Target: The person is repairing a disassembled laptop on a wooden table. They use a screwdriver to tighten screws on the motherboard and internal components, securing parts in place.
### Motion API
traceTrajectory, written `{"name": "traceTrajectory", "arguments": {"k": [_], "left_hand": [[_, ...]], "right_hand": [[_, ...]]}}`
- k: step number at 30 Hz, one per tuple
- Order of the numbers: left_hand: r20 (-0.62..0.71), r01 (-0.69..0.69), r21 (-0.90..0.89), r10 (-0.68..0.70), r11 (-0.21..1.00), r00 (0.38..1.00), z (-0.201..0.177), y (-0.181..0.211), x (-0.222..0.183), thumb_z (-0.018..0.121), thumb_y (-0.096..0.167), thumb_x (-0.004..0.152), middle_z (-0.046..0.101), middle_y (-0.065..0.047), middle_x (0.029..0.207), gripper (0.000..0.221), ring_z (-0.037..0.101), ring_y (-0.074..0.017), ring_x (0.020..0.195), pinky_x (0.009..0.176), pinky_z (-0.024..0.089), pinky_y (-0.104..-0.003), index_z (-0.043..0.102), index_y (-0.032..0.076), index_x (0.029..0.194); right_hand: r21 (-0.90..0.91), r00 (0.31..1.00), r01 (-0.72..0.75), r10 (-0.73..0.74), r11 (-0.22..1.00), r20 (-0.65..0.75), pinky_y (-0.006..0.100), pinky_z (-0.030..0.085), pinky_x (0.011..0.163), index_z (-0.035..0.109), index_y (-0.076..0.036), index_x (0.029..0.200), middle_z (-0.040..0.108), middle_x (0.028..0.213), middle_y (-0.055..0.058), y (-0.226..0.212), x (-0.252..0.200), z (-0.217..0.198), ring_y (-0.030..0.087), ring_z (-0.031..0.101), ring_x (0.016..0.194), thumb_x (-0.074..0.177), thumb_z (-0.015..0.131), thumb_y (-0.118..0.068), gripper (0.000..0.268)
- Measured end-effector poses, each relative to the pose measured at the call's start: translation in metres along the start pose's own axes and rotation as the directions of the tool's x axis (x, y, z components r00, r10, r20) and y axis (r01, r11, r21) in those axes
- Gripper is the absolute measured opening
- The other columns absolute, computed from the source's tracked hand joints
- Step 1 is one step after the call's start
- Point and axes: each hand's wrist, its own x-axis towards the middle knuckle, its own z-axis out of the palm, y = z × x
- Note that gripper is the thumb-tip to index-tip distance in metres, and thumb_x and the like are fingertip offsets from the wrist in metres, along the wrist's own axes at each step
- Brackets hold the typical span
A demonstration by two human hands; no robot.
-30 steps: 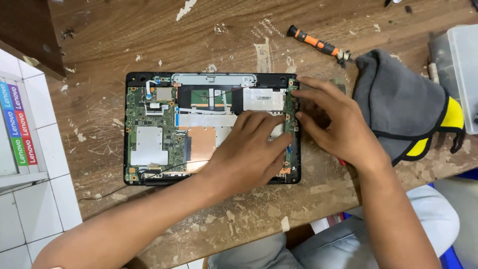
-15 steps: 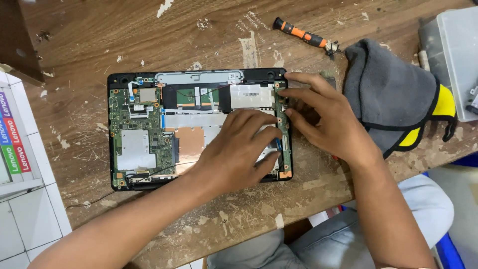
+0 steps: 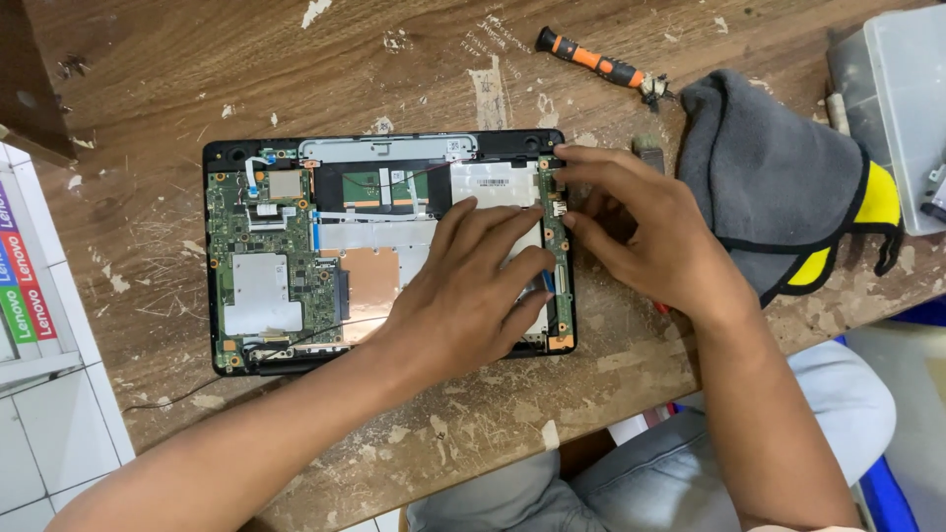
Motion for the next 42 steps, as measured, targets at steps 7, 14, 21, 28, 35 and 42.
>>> {"name": "traceTrajectory", "arguments": {"k": [7, 14, 21, 28, 35, 42], "left_hand": [[0.001, -0.007, -0.014, 0.007, 1.0, 1.0, 0.004, -0.003, -0.001, 0.077, 0.02, 0.1, 0.059, -0.024, 0.153, 0.026, 0.054, -0.0432, 0.14, 0.124, 0.036, -0.065, 0.064, 0.007, 0.119], [-0.007, -0.018, -0.049, 0.018, 0.999, 1.0, 0.003, -0.002, 0.0, 0.074, 0.02, 0.103, 0.06, -0.023, 0.152, 0.022, 0.056, -0.0407, 0.142, 0.129, 0.031, -0.066, 0.063, 0.007, 0.117], [-0.01, -0.024, -0.005, 0.024, 1.0, 1.0, 0.0, 0.0, 0.001, 0.074, 0.02, 0.104, 0.061, -0.025, 0.152, 0.022, 0.057, -0.0399, 0.144, 0.128, 0.032, -0.066, 0.06, 0.007, 0.114], [-0.026, -0.015, 0.065, 0.016, 0.998, 1.0, 0.001, 0.0, 0.0, 0.073, 0.027, 0.106, 0.063, -0.022, 0.15, 0.026, 0.057, -0.0411, 0.138, 0.126, 0.031, -0.07, 0.064, 0.006, 0.119], [0.003, 0.016, 0.019, -0.016, 1.0, 1.0, 0.004, -0.001, -0.001, 0.073, 0.028, 0.106, 0.058, -0.02, 0.159, 0.042, 0.054, -0.0403, 0.143, 0.13, 0.028, -0.069, 0.064, 0.005, 0.14], [0.045, 0.025, 0.029, -0.026, 0.999, 0.999, 0.004, -0.002, -0.001, 0.071, 0.032, 0.107, 0.053, -0.018, 0.165, 0.044, 0.052, -0.0404, 0.145, 0.13, 0.028, -0.069, 0.063, 0.007, 0.143]], "right_hand": [[0.013, 0.998, -0.056, 0.056, 0.998, 0.018, 0.033, 0.057, 0.081, 0.059, -0.003, 0.148, 0.066, 0.141, 0.012, -0.004, 0.0, -0.002, 0.017, 0.066, 0.084, 0.102, 0.075, 0.003, 0.049], [0.022, 1.0, 0.012, -0.012, 1.0, -0.005, 0.034, 0.059, 0.086, 0.067, 0.001, 0.142, 0.063, 0.152, 0.016, -0.003, 0.0, 0.0, 0.018, 0.066, 0.085, 0.104, 0.073, 0.004, 0.039], [0.001, 0.999, -0.03, 0.03, 1.0, -0.013, 0.034, 0.061, 0.083, 0.066, 0.003, 0.144, 0.058, 0.149, 0.017, 0.0, -0.001, 0.001, 0.019, 0.066, 0.084, 0.103, 0.074, 0.001, 0.041], [-0.09, 0.998, -0.062, 0.063, 0.994, 0.006, 0.038, 0.049, 0.082, 0.061, -0.003, 0.152, 0.063, 0.106, 0.009, 0.008, -0.004, 0.0, 0.023, 0.061, 0.089, 0.107, 0.071, -0.004, 0.046], [-0.057, 1.0, 0.006, -0.007, 0.998, -0.017, 0.038, 0.055, 0.088, 0.067, 0.005, 0.143, 0.072, 0.121, 0.015, 0.007, -0.003, 0.0, 0.026, 0.071, 0.101, 0.109, 0.068, 0.001, 0.034], [-0.039, 0.999, 0.012, -0.013, 0.999, -0.034, 0.037, 0.056, 0.084, 0.069, 0.005, 0.141, 0.07, 0.111, 0.013, 0.006, -0.003, 0.002, 0.022, 0.068, 0.093, 0.106, 0.075, -0.002, 0.037]]}}
